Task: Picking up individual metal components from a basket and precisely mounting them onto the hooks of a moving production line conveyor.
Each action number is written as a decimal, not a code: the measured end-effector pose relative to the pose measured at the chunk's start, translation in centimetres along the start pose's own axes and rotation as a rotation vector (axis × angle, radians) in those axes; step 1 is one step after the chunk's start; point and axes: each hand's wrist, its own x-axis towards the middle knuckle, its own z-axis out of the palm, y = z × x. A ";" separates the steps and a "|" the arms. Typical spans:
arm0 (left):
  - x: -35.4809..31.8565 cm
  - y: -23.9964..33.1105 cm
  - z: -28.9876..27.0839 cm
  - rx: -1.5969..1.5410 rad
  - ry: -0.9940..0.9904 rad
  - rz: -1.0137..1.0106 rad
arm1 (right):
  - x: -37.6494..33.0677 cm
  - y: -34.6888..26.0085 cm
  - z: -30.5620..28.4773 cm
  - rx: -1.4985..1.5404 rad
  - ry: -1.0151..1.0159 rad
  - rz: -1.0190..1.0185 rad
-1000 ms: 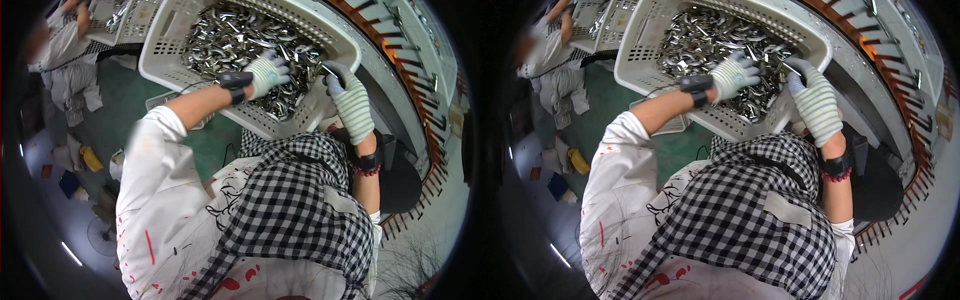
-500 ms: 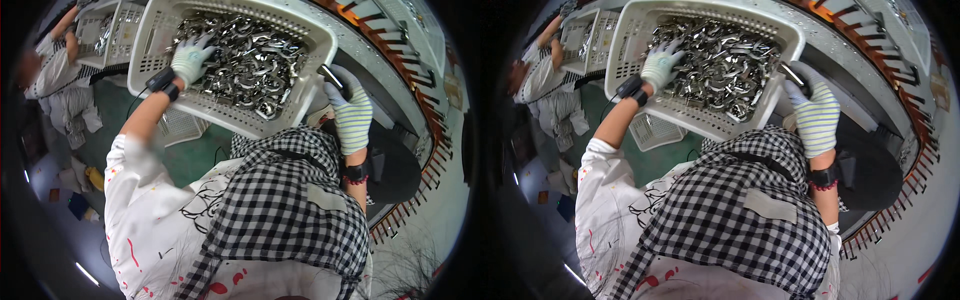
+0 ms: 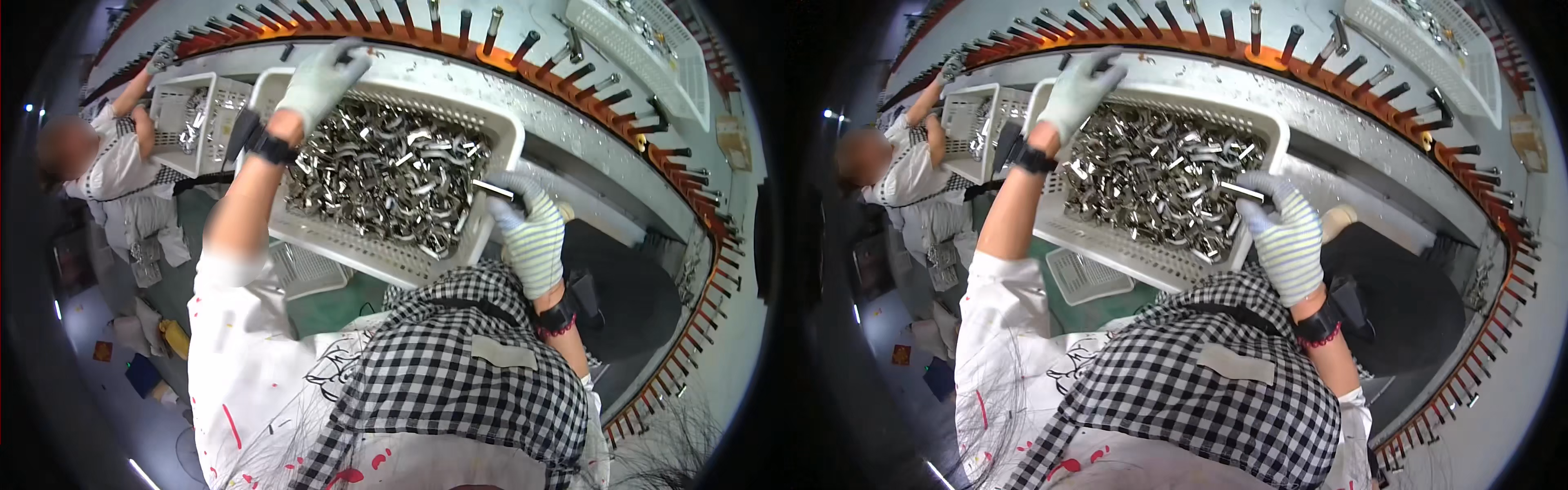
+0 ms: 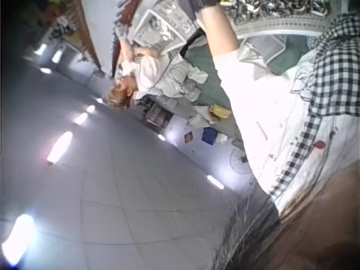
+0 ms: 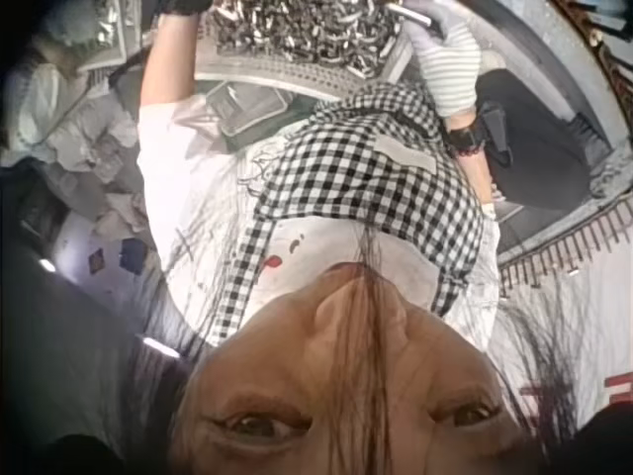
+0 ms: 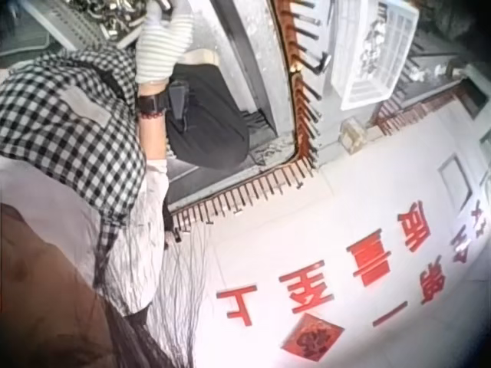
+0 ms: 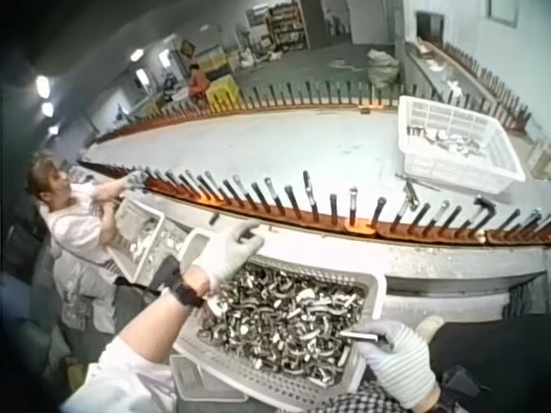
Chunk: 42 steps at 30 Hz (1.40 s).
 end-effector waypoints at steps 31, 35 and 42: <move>-0.1 11.8 0.6 0.377 -0.599 0.641 | -1.8 3.1 4.6 -0.434 -0.703 -0.131; 4.1 10.4 1.7 0.150 -0.297 0.786 | -2.0 3.0 5.3 -0.464 -0.762 -0.194; 10.9 23.6 6.6 0.587 -0.549 0.193 | -2.4 3.8 6.0 -0.364 -0.810 -0.142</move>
